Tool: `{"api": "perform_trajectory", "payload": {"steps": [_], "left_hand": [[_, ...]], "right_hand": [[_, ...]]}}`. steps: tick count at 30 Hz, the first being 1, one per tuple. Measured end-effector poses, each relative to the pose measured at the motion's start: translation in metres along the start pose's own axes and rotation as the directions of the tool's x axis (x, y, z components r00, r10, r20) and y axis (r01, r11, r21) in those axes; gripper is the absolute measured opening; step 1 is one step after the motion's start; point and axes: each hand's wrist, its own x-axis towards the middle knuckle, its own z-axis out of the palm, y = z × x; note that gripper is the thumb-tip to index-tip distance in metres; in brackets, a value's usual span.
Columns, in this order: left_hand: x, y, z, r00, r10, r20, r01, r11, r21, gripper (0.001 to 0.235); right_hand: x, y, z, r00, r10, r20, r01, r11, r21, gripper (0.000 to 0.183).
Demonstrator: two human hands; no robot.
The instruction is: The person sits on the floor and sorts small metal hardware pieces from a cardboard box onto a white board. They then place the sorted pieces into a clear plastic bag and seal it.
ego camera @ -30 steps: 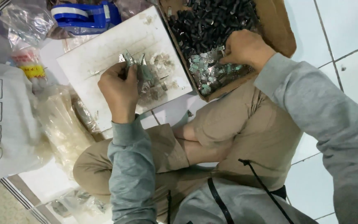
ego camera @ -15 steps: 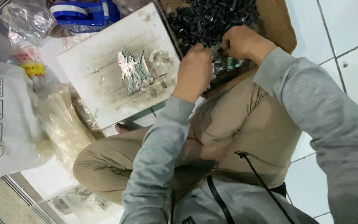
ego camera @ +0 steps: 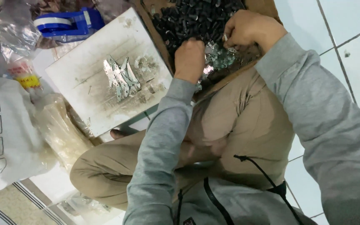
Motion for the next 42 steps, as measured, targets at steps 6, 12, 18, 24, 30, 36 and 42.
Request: {"api": "perform_trajectory", "payload": {"steps": [6,12,18,24,30,36,42], "left_hand": [[-0.008,0.006,-0.051,0.978,-0.204,-0.048,0.167,0.895,-0.414,0.019],[-0.007,0.018,-0.095,0.906,-0.274,0.323,0.401,0.308,-0.863,0.013],[-0.019,0.015,-0.119,0.888,-0.287,0.358,0.404,0.116,-0.908,0.008],[-0.07,-0.015,-0.198,0.963,-0.252,-0.092,0.145,0.777,-0.613,0.015],[-0.128,-0.1,-0.214,0.926,-0.288,-0.242,0.224,0.939,-0.261,0.008],[-0.147,-0.119,-0.2,0.866,-0.34,-0.366,0.256,0.931,-0.259,0.021],[-0.14,-0.103,-0.203,0.875,-0.295,-0.384,0.182,0.935,-0.303,0.022]], "right_hand": [[-0.031,-0.018,-0.02,0.992,-0.117,-0.051,0.127,0.954,0.272,0.021],[-0.025,-0.023,-0.014,0.935,-0.294,-0.199,0.355,0.806,0.473,0.044],[-0.03,-0.04,-0.013,0.942,-0.289,-0.17,0.335,0.818,0.468,0.016],[-0.001,-0.015,0.012,0.927,-0.303,-0.222,0.333,0.936,0.111,0.038],[0.01,-0.046,0.043,0.968,-0.235,-0.092,0.166,0.867,-0.469,0.049],[-0.003,-0.064,0.044,0.98,-0.185,-0.073,0.134,0.886,-0.443,0.044],[-0.005,-0.072,0.037,0.999,-0.009,0.034,0.021,0.928,-0.371,0.033]]}}
